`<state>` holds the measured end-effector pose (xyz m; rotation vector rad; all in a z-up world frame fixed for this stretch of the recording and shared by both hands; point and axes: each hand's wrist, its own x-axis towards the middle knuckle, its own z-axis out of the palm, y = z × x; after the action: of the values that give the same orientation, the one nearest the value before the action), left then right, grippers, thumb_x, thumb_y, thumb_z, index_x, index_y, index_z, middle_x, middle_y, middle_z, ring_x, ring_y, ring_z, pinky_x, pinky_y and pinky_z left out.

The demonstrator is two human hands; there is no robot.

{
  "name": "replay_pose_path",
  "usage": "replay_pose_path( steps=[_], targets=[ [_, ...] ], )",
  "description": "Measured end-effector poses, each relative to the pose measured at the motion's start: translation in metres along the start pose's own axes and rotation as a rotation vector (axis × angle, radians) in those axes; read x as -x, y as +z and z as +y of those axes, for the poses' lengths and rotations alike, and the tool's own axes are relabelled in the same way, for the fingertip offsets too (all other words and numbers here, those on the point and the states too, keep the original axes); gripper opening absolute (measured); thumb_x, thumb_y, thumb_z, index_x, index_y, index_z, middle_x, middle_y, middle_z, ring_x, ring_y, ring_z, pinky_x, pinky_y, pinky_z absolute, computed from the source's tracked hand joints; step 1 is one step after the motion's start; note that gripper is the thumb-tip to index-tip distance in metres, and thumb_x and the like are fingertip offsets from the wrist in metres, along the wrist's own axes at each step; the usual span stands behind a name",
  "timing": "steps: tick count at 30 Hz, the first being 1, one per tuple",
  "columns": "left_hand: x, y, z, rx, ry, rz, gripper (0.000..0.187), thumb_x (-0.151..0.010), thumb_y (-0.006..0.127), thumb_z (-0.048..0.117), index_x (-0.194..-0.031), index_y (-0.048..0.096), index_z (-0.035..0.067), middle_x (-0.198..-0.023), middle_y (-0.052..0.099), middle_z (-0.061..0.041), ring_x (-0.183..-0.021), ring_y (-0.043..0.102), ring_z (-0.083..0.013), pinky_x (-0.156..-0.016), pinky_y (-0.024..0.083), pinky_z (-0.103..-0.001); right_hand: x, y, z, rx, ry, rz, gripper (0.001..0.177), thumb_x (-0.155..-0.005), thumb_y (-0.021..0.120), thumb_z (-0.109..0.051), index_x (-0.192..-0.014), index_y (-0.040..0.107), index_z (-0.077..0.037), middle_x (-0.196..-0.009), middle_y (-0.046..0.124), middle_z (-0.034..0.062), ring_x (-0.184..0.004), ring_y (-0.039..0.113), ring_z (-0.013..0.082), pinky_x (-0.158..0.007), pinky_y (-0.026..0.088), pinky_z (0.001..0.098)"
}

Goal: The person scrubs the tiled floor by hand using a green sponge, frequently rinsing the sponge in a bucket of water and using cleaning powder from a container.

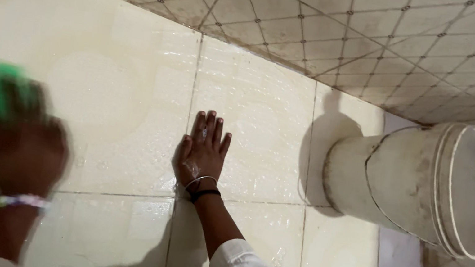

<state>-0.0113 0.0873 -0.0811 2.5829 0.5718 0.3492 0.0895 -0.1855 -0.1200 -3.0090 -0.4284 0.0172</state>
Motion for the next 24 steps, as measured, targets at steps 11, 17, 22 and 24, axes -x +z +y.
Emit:
replay_pose_path(
  steps=[11, 17, 22, 24],
  targets=[
    [-0.072, 0.056, 0.009, -0.351, 0.26, 0.096, 0.061, -0.104, 0.045, 0.028, -0.162, 0.053, 0.01, -0.166, 0.043, -0.015, -0.155, 0.038, -0.0413, -0.128, 0.02, -0.06, -0.011, -0.015, -0.019, -0.069, -0.012, -0.065, 0.069, -0.103, 0.023, -0.038, -0.165, 0.014, -0.009, -0.173, 0.011, 0.0157, -0.16, 0.005, 0.0334, -0.126, -0.003, 0.053],
    [-0.096, 0.054, -0.001, -0.499, 0.156, 0.251, 0.066, -0.106, 0.041, 0.034, -0.161, 0.048, -0.001, -0.169, 0.041, -0.019, -0.155, 0.039, -0.0393, -0.124, 0.022, -0.058, -0.032, -0.009, -0.018, -0.065, -0.056, -0.083, 0.072, -0.1, 0.024, -0.036, -0.165, 0.014, -0.006, -0.173, 0.01, 0.0166, -0.16, 0.007, 0.0331, -0.127, -0.001, 0.0515],
    [-0.068, 0.123, 0.137, 0.069, 0.452, 0.103, 0.052, -0.091, 0.051, 0.029, -0.137, 0.065, 0.008, -0.149, 0.055, -0.017, -0.137, 0.05, -0.042, -0.115, 0.029, -0.058, -0.077, -0.002, -0.006, 0.083, -0.189, -0.123, 0.084, -0.091, 0.043, -0.044, -0.158, 0.014, -0.003, -0.167, 0.014, 0.0187, -0.156, 0.008, 0.0339, -0.124, 0.006, 0.0473],
    [-0.088, 0.127, 0.13, 0.003, 0.602, 0.078, 0.048, -0.092, 0.05, 0.027, -0.136, 0.064, 0.011, -0.148, 0.058, -0.013, -0.137, 0.054, -0.0373, -0.117, 0.029, -0.054, -0.086, 0.005, 0.0, 0.002, -0.15, -0.049, 0.076, -0.097, 0.04, -0.037, -0.162, 0.016, -0.005, -0.17, 0.016, 0.0169, -0.159, 0.01, 0.0319, -0.127, 0.008, 0.0472]
  ],
)
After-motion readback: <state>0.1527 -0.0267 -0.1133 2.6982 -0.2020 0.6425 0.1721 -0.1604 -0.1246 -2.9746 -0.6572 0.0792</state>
